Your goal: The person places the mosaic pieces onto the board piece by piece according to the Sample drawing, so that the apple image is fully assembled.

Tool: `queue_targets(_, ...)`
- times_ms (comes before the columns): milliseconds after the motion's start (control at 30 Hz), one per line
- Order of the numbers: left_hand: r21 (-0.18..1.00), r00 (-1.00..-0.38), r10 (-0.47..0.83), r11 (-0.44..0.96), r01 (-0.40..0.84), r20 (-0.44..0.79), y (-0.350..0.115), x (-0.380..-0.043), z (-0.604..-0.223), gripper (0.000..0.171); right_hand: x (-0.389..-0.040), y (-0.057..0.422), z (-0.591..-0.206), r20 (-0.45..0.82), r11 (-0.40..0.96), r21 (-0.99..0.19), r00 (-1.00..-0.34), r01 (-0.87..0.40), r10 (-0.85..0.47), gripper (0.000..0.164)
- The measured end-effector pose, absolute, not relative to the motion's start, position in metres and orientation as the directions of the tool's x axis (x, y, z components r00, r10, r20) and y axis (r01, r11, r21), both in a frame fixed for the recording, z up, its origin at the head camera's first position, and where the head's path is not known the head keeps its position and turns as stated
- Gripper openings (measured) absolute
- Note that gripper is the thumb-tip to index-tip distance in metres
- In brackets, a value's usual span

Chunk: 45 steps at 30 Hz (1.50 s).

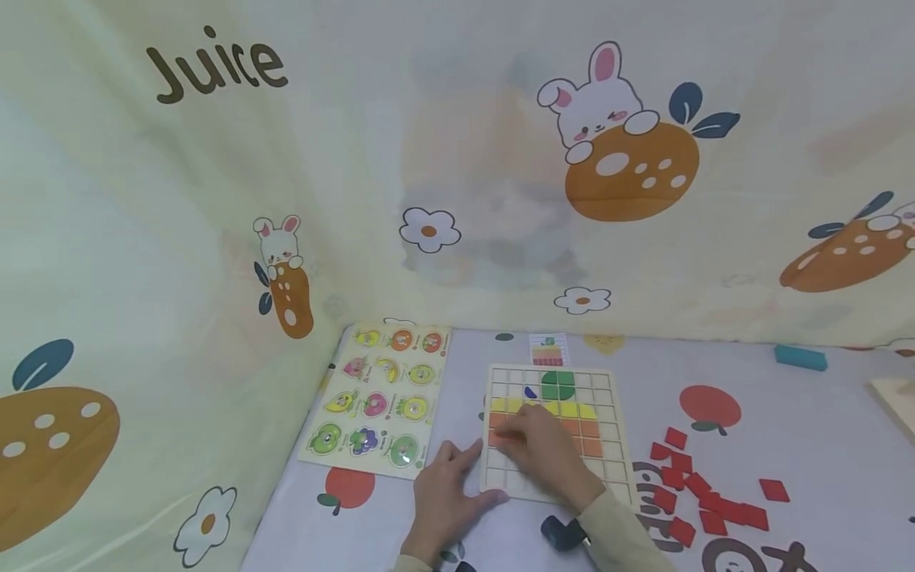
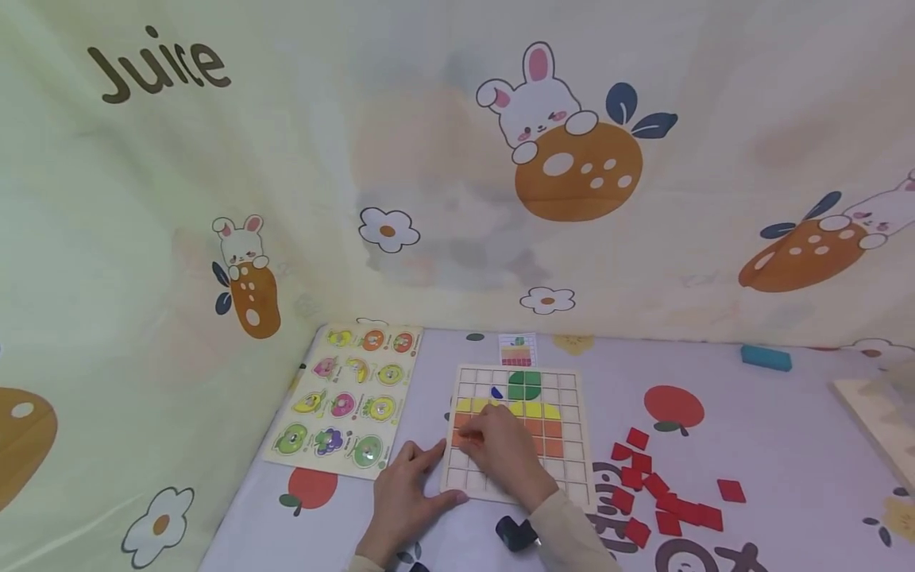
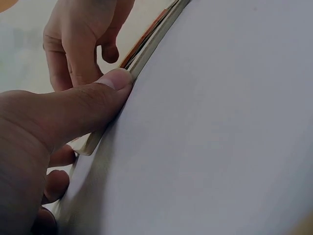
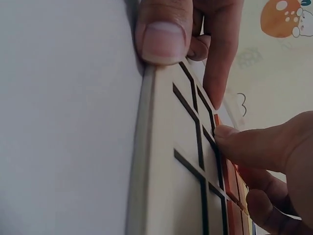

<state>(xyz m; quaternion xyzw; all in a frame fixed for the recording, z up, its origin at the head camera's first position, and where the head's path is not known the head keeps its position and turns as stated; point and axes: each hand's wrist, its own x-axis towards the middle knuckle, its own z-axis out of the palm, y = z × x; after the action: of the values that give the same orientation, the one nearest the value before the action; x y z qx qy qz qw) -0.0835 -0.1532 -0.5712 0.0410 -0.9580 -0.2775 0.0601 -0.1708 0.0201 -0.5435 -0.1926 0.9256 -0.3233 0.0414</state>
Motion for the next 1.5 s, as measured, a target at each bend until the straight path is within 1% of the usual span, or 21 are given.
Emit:
queue_targets(167,0.546,-0.991,-0.099,0.837,-0.034,0.091,-0.153,-0.083,-0.571,0.086,-0.17,0.033,-0.544,0.038,0.682,-0.666,-0.927,-0.302,-0.373,0.024)
queue_targets(267,0.54,-0.992,-0.091,0.841,-0.029,0.09,-0.152,-0.084,-0.57,0.087,-0.172,0.054,-0.542,0.035,0.678,-0.686,-0.943,-0.263,-0.331,0.025)
queue_targets(333,0.532,-0.992,-0.093,0.846,-0.033,0.086,-0.152,-0.085,-0.57,0.087,-0.175,0.072,-0.537,0.011,0.695,-0.686,-0.958,-0.216,-0.287,0.028)
queue_targets(500,0.522,-0.992,-0.102,0.851,-0.047,0.077,-0.155,-0.084,-0.568,0.087,-0.183,0.131,-0.525,-0.122,0.794,-0.605,-0.981,-0.049,-0.153,0.05)
queue_targets(567,0.521,-0.992,-0.105,0.852,-0.051,0.075,-0.155,-0.084,-0.568,0.087,-0.185,0.156,-0.522,-0.141,0.833,-0.553,-0.985,-0.007,-0.101,0.057)
queue_targets(667,0.52,-0.991,-0.11,0.853,-0.054,0.076,-0.156,-0.083,-0.568,0.087,-0.186,0.186,-0.524,-0.123,0.869,-0.493,-0.992,0.04,-0.024,0.062)
queue_targets(767,0.525,-0.99,-0.115,0.849,-0.059,0.076,-0.156,-0.084,-0.569,0.087,-0.186,0.204,-0.528,-0.105,0.891,-0.446,-0.994,0.078,0.034,0.065)
queue_targets(900,0.535,-0.991,-0.119,0.842,-0.065,0.066,-0.155,-0.084,-0.57,0.087,-0.186,0.214,-0.532,-0.161,0.875,-0.462,-0.984,0.144,0.077,0.059)
queue_targets(1000,0.54,-0.991,-0.118,0.839,-0.07,0.056,-0.153,-0.085,-0.57,0.087,-0.185,0.216,-0.533,-0.179,0.858,-0.486,-0.98,0.166,0.089,0.053)
queue_targets(1367,0.534,-0.99,-0.134,0.84,-0.092,0.042,-0.151,-0.085,-0.568,0.087,-0.183,0.225,-0.537,-0.151,0.803,-0.569,-0.982,0.177,0.11,0.055)
queue_targets(1500,0.534,-0.99,-0.14,0.84,-0.098,0.037,-0.151,-0.085,-0.568,0.087,-0.182,0.224,-0.534,-0.089,0.788,-0.594,-0.987,0.163,0.137,0.056)
